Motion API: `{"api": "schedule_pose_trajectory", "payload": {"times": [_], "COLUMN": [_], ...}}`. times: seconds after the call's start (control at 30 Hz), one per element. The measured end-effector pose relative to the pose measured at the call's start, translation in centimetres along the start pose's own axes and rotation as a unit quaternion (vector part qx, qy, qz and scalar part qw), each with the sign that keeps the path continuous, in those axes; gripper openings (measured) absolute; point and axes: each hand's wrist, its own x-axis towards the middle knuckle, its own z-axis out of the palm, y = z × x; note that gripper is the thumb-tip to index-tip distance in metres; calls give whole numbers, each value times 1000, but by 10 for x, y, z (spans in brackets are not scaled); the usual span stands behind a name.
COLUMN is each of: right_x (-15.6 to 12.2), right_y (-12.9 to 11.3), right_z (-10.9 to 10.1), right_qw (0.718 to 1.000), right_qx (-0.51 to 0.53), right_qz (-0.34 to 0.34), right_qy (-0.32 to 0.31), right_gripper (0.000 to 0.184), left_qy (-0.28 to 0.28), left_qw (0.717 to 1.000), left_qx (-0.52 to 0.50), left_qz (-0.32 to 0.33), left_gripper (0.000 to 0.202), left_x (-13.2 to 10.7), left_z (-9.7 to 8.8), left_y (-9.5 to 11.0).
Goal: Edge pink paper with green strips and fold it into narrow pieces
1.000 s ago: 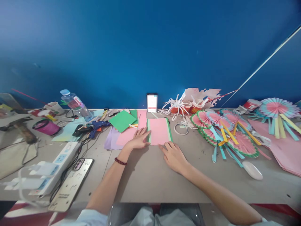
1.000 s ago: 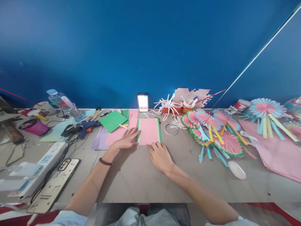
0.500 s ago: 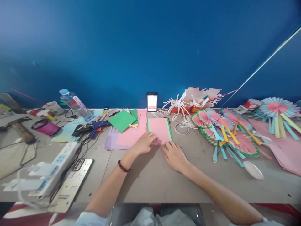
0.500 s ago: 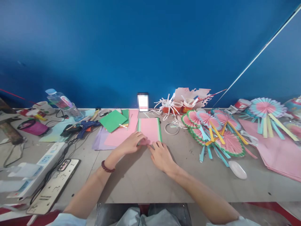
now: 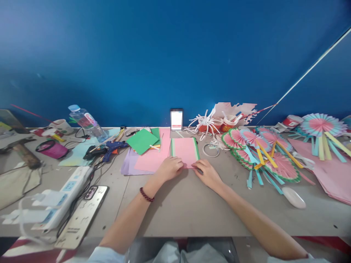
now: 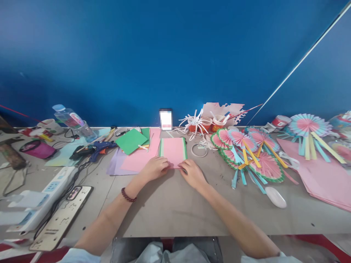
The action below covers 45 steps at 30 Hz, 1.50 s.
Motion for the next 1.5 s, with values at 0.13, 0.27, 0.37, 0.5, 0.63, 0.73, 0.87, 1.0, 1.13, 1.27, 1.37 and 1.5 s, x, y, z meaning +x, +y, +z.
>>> {"api": "schedule_pose_trajectory", "payload": {"times": [0.13,0.27,0.37,0.5,0.63,0.73,0.87,1.0,1.13,1.27,1.37,1.5], "right_x": [2,2,2,2,2,1,2,3,3,2,1,3], "right_y": [7,13,14,10,6,7,10,12,12,11,14,23], "right_z": [1,2,2,1,0,0,-3,-6,-5,-6,-9,-14], "right_qw": [1000,999,998,994,990,988,983,981,981,981,979,977], "right_qx": [6,3,1,-15,-34,-37,-22,5,31,33,35,40], "right_qz": [7,-12,-18,-38,-62,-64,-63,-68,-52,-30,-15,8], "right_qy": [22,42,66,100,119,139,169,184,183,191,199,207], "right_gripper": [18,17,18,21,19,17,16,19,19,21,22,21], "left_qy": [6,52,115,178,198,231,263,277,290,302,314,305], "left_qw": [997,991,983,975,969,962,959,958,956,953,949,948], "left_qx": [68,112,125,112,118,115,88,56,34,12,-4,-90], "left_qz": [31,56,65,65,90,89,61,40,31,22,9,-11], "left_gripper": [11,12,12,10,12,13,18,22,21,22,21,19], "left_x": [2,3,3,4,5,5,4,4,5,5,4,3], "left_z": [3,6,7,11,16,18,18,18,18,17,15,11], "left_y": [2,0,-1,-1,1,1,0,-1,-1,-1,-4,-8]}}
